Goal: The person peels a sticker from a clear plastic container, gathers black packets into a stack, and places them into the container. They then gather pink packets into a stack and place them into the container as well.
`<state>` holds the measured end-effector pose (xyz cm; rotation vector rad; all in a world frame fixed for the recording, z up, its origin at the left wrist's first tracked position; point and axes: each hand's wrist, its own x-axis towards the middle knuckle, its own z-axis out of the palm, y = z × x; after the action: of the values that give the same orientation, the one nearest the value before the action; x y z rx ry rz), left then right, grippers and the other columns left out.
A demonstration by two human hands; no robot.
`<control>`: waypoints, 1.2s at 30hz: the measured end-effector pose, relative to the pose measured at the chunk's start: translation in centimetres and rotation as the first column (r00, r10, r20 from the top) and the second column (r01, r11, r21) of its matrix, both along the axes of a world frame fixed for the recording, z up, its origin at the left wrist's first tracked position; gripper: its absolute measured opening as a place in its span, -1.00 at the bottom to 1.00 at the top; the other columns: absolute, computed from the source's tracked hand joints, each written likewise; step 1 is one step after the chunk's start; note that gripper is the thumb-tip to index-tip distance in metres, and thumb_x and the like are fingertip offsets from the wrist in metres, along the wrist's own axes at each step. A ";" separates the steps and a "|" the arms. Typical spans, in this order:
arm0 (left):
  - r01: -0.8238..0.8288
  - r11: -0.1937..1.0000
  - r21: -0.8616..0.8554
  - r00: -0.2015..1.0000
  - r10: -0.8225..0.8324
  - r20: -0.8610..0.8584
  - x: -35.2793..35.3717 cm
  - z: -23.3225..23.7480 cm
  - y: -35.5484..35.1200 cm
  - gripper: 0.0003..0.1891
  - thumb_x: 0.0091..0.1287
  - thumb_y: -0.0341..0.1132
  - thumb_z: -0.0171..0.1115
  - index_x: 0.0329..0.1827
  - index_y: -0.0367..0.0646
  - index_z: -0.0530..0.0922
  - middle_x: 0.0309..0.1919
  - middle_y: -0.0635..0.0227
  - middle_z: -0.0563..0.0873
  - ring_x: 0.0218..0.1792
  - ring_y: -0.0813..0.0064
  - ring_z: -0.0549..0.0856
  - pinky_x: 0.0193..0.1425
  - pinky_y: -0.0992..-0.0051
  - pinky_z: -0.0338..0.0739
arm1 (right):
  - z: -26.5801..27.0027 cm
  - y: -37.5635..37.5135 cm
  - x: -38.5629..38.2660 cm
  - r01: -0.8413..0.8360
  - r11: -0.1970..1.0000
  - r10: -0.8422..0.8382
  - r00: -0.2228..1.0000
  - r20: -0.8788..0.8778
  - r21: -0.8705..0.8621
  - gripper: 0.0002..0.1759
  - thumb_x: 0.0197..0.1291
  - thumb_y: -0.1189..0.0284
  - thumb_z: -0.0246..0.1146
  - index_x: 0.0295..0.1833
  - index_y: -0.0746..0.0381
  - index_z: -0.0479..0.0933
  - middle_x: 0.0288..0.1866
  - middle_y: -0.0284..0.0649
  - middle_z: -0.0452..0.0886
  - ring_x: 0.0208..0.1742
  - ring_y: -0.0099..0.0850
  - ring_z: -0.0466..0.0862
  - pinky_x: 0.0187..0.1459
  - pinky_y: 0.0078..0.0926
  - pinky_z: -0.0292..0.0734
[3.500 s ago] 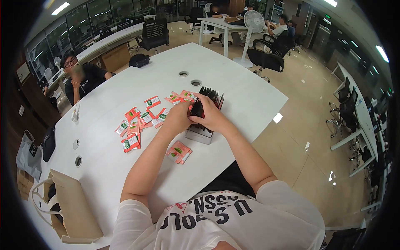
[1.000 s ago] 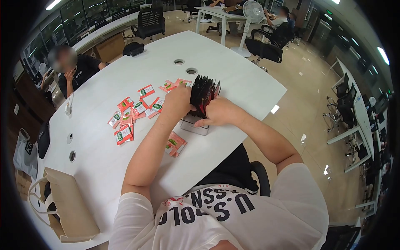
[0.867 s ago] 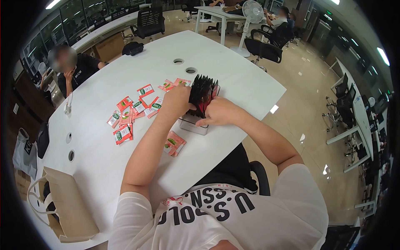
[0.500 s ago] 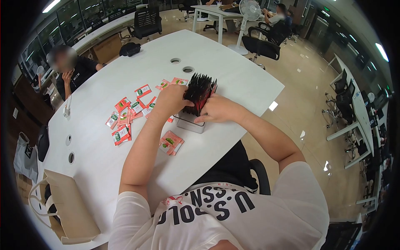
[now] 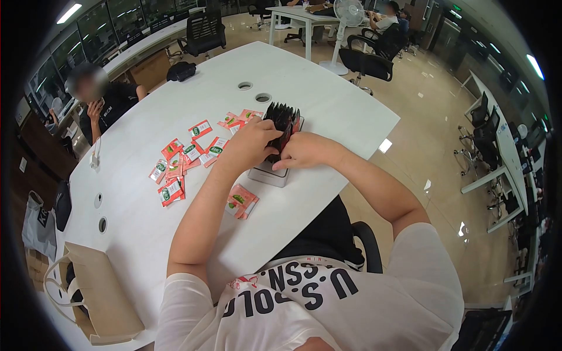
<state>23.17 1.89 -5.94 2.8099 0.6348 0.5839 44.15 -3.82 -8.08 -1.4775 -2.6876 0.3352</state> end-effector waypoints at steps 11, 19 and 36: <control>0.018 0.999 0.036 0.994 -0.022 0.106 -0.4 -1.0 1.5 -0.40 0.03 -0.50 0.63 0.24 -0.19 0.74 0.13 0.28 0.74 0.28 0.15 0.66 0.45 0.19 0.58 | -0.2 0.8 0.2 -0.009 1.000 0.009 1.000 0.014 -0.026 -0.19 0.53 -0.24 0.11 -0.50 0.24 0.72 -0.57 -0.07 0.66 -0.45 -0.02 0.69 -0.26 -0.04 0.62; 0.065 0.996 0.058 0.988 -0.072 0.136 -0.4 -1.3 2.2 -0.48 0.05 -0.47 0.62 0.16 -0.18 0.78 0.16 0.29 0.75 0.32 0.16 0.65 0.52 0.13 0.51 | 0.0 1.1 -0.1 -0.009 1.000 0.010 0.997 0.076 -0.021 -0.28 0.56 -0.15 0.10 -0.43 0.20 0.76 -0.51 -0.08 0.70 -0.39 -0.03 0.72 -0.23 -0.04 0.64; 0.114 0.986 -0.125 0.972 -0.085 0.218 0.2 -1.2 1.5 -0.39 0.11 -0.48 0.62 0.31 -0.12 0.71 0.02 0.27 0.75 0.12 0.16 0.69 0.25 0.21 0.64 | 2.8 -0.5 0.3 0.007 1.000 -0.008 0.997 0.077 0.016 -0.34 0.45 -0.19 0.25 -0.42 0.16 0.78 -0.54 -0.13 0.70 -0.38 -0.08 0.74 -0.21 -0.07 0.66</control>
<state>23.32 3.41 -7.12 2.5888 0.4703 0.7763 44.49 -4.37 -5.32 -1.5266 -2.7366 0.2613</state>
